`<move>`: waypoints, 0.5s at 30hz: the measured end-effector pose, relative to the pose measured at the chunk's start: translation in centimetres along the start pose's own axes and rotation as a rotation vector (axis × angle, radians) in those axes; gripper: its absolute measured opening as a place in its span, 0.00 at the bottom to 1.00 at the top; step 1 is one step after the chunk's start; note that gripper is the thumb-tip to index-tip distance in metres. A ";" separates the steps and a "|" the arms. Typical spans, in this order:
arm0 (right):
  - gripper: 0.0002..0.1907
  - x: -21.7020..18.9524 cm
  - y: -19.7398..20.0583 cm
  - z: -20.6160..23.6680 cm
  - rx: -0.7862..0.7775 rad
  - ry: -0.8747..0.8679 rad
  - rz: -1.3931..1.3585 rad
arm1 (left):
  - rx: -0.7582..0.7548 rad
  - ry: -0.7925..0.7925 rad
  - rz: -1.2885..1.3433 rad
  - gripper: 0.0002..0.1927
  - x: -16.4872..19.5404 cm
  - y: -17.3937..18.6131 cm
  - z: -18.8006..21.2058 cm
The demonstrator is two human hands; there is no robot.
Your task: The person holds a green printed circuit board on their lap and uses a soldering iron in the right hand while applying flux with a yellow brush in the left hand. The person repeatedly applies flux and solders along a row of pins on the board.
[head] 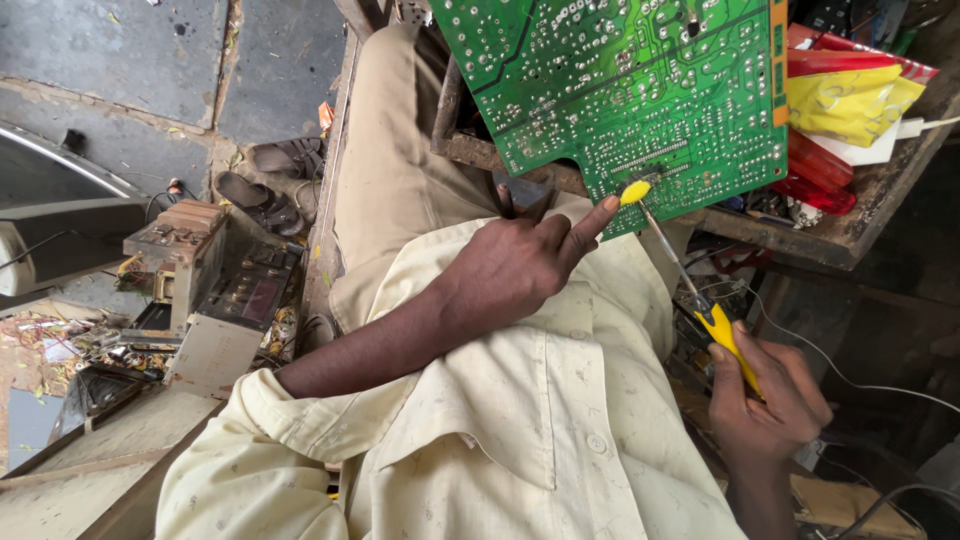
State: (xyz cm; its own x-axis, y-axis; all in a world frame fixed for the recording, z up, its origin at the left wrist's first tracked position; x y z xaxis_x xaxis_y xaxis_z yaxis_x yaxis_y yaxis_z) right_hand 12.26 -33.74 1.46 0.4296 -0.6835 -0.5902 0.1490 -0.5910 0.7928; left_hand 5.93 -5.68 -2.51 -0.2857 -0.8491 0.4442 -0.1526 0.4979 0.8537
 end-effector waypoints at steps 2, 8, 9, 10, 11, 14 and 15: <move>0.09 0.8 0.8 1.0 0.085 0.068 0.043 | 0.013 0.003 0.113 0.37 0.0 0.5 -0.2; 0.10 4.9 3.8 2.0 0.302 0.192 -0.069 | 0.164 0.031 0.506 0.22 -2.2 2.0 -0.6; 0.10 5.4 4.6 2.1 0.340 0.157 -0.099 | 0.232 0.102 0.432 0.25 -3.2 2.3 -0.6; 0.11 5.8 5.1 1.8 0.360 0.106 -0.115 | 0.217 0.041 0.427 0.20 -2.8 2.1 -0.8; 0.12 5.8 5.6 1.9 0.397 0.065 -0.118 | 0.199 -0.020 0.424 0.16 -2.1 1.8 -1.0; 0.15 4.6 6.3 1.1 0.463 0.011 -0.073 | 0.187 -0.190 0.515 0.06 -0.8 1.9 -1.6; 0.15 3.4 6.0 0.8 0.445 0.059 -0.004 | 0.183 -0.220 0.569 0.07 -0.3 2.2 -1.7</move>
State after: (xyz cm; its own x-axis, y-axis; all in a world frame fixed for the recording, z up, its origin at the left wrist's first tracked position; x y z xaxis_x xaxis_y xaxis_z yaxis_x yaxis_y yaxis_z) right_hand 13.94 -39.99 4.09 0.4814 -0.6633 -0.5730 -0.2412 -0.7287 0.6409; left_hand 7.28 -4.61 -0.37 -0.5546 -0.3967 0.7315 -0.0732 0.8989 0.4319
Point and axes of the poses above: each hand's wrist, its own z-axis away from the middle knuckle, its own y-axis out of the back of the hand, x = y × z, the point moved 7 cm from there along -z, towards the middle knuckle, and after that the axes turned 7 degrees about -y, right-handed, at the moved point
